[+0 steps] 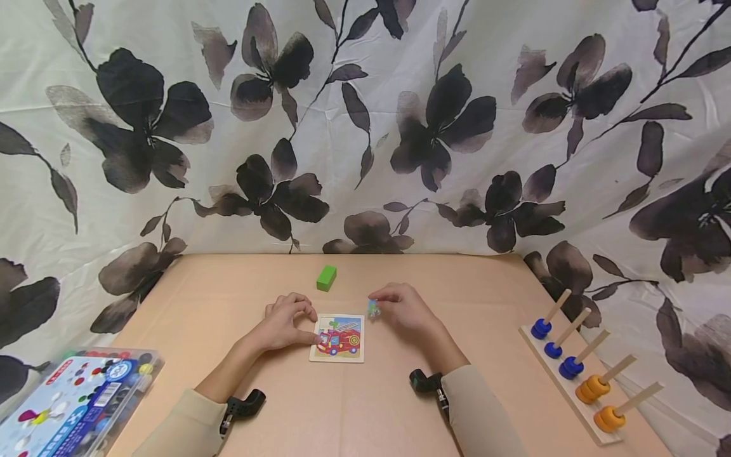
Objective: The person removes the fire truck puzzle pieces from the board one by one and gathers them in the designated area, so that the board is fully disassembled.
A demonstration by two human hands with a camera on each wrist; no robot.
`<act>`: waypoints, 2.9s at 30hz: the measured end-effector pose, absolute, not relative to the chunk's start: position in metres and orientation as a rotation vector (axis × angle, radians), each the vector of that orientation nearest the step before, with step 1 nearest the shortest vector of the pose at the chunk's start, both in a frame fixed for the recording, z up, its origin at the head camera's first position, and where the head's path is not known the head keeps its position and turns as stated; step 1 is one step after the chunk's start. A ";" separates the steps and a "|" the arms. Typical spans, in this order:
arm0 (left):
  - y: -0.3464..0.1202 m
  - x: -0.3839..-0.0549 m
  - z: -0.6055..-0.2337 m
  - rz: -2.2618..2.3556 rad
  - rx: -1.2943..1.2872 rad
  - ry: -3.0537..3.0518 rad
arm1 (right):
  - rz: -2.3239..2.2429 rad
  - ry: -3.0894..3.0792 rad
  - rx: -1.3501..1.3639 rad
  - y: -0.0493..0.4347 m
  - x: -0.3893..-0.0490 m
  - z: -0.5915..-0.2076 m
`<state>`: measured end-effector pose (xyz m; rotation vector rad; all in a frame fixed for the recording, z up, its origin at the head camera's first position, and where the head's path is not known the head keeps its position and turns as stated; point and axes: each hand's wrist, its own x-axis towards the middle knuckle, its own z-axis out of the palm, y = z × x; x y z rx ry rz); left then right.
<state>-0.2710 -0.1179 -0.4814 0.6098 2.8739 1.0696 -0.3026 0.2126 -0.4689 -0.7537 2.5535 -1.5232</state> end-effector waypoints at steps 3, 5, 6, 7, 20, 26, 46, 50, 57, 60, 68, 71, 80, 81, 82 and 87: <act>-0.118 -0.271 -0.482 1.070 0.610 2.875 | -1.521 2.562 -0.739 0.214 -0.302 -0.468; -0.118 -0.271 -0.482 1.070 0.609 2.876 | -1.518 2.573 -0.736 0.215 -0.302 -0.467; -0.118 -0.271 -0.482 1.069 0.609 2.875 | -1.519 2.574 -0.732 0.216 -0.302 -0.467; -0.118 -0.272 -0.483 1.068 0.608 2.878 | -1.521 2.577 -0.734 0.217 -0.303 -0.467; -0.120 -0.272 -0.483 1.055 0.615 2.880 | -1.496 2.637 -0.622 0.223 -0.307 -0.477; -0.120 -0.272 -0.483 1.054 0.616 2.888 | -1.420 2.736 -0.566 0.224 -0.309 -0.480; -0.120 -0.272 -0.482 1.083 0.614 2.871 | -1.295 2.905 -0.585 0.223 -0.313 -0.490; -0.120 -0.272 -0.483 1.092 0.621 2.875 | -1.271 2.917 -0.579 0.223 -0.315 -0.490; -0.121 -0.272 -0.481 1.084 0.625 2.870 | -1.256 2.927 -0.594 0.221 -0.317 -0.488; -0.120 -0.271 -0.480 1.078 0.623 2.867 | -1.245 2.937 -0.604 0.220 -0.316 -0.488; -0.120 -0.271 -0.480 1.072 0.617 2.868 | -1.218 2.952 -0.586 0.220 -0.315 -0.489; -0.119 -0.271 -0.480 1.071 0.613 2.869 | -1.214 2.957 -0.589 0.220 -0.315 -0.488; -0.120 -0.272 -0.480 1.093 0.634 2.877 | -1.208 2.954 -0.611 0.219 -0.315 -0.486; -0.120 -0.272 -0.480 1.094 0.634 2.875 | -1.208 2.953 -0.613 0.219 -0.315 -0.486; -0.120 -0.272 -0.480 1.093 0.634 2.875 | -1.207 2.954 -0.616 0.220 -0.315 -0.486; -0.120 -0.274 -0.481 1.083 0.626 2.870 | -1.228 2.943 -0.584 0.221 -0.316 -0.487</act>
